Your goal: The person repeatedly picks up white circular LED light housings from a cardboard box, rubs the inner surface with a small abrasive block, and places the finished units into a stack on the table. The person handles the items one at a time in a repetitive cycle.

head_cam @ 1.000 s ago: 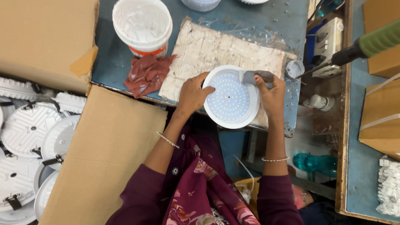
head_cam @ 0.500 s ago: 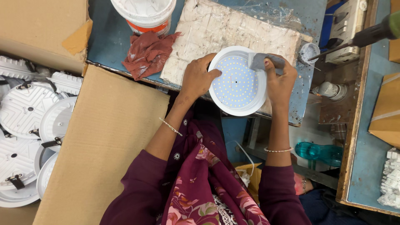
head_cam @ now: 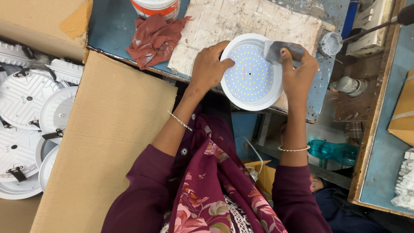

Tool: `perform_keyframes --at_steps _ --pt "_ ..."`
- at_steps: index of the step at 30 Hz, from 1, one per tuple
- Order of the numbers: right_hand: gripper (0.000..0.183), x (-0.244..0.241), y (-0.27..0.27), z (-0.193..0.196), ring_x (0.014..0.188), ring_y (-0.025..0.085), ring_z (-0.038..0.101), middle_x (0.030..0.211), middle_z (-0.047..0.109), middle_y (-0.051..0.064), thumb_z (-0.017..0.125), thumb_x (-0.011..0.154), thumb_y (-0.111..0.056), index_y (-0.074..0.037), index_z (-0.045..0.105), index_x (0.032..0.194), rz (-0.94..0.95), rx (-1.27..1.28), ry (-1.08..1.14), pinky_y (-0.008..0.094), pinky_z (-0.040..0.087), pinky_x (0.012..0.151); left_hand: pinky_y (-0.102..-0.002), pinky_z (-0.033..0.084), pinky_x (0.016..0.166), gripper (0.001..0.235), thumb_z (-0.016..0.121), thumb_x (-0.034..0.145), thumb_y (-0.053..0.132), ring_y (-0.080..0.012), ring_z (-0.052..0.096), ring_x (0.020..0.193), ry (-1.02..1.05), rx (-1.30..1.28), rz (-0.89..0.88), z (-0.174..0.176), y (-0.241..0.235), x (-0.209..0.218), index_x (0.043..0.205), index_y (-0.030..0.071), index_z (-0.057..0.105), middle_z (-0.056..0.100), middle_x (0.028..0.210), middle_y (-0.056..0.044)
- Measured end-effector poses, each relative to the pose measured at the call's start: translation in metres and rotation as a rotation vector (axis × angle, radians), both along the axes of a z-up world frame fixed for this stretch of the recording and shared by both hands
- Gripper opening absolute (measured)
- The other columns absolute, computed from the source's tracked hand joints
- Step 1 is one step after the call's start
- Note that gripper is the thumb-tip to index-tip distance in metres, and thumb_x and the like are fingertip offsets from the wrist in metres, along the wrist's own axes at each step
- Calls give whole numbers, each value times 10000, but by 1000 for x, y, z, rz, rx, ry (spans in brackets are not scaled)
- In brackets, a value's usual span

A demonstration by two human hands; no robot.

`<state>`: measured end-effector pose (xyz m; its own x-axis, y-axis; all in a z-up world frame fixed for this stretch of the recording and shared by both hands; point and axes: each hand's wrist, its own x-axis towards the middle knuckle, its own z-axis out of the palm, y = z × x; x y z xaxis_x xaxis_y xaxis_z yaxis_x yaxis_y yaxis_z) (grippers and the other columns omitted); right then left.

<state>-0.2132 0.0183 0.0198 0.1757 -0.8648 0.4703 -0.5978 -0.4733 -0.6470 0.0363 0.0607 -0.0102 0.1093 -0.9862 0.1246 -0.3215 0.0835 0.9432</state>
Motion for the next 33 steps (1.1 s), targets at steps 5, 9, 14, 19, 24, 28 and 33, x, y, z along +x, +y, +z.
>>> perform_keyframes --at_steps 5,9,14,19,24,28,33 --pt "174 -2 0 -9 885 155 690 971 763 117 732 1039 -104 67 720 1072 -4 31 -149 309 541 851 -365 575 763 388 687 745 263 -284 761 770 28 50 -20 1 1 0 1101 124 754 786 874 -123" --pt "181 1 3 -14 931 148 675 1004 745 122 728 1046 -100 75 699 1081 -30 0 -220 319 554 877 -369 575 749 384 692 744 265 -287 751 766 7 0 -6 0 2 0 1099 133 759 783 875 -127" --pt "175 1 9 -11 941 157 707 1006 769 124 708 1048 -90 78 700 1095 -28 -26 -157 320 556 897 -362 576 734 381 690 747 265 -265 753 741 1 10 -12 -1 1 0 1098 135 758 788 858 -112" --pt "171 2 12 -11 962 173 725 1020 773 134 704 1056 -85 77 702 1111 -14 -54 -127 324 554 916 -348 582 703 377 683 753 271 -232 756 696 1 58 -20 -2 0 -1 1100 145 763 790 825 -91" --pt "174 3 11 -10 940 173 713 1008 771 139 723 1055 -89 80 698 1091 -24 -52 -139 322 550 895 -352 580 702 388 684 750 264 -241 750 694 -4 36 -16 -4 -2 -1 1111 143 758 788 826 -96" --pt "163 6 13 -9 935 177 718 1001 771 145 707 1054 -73 85 697 1090 -22 -76 -131 320 553 886 -365 580 727 382 694 757 265 -260 748 731 -11 -17 -8 -7 -1 -1 1109 131 759 785 856 -109" --pt "147 10 14 -10 880 204 735 959 774 166 696 1052 -61 86 702 1067 -52 -107 -63 327 551 845 -367 573 739 398 693 749 266 -264 748 738 -22 15 8 -8 -2 -2 1119 133 754 784 859 -110"
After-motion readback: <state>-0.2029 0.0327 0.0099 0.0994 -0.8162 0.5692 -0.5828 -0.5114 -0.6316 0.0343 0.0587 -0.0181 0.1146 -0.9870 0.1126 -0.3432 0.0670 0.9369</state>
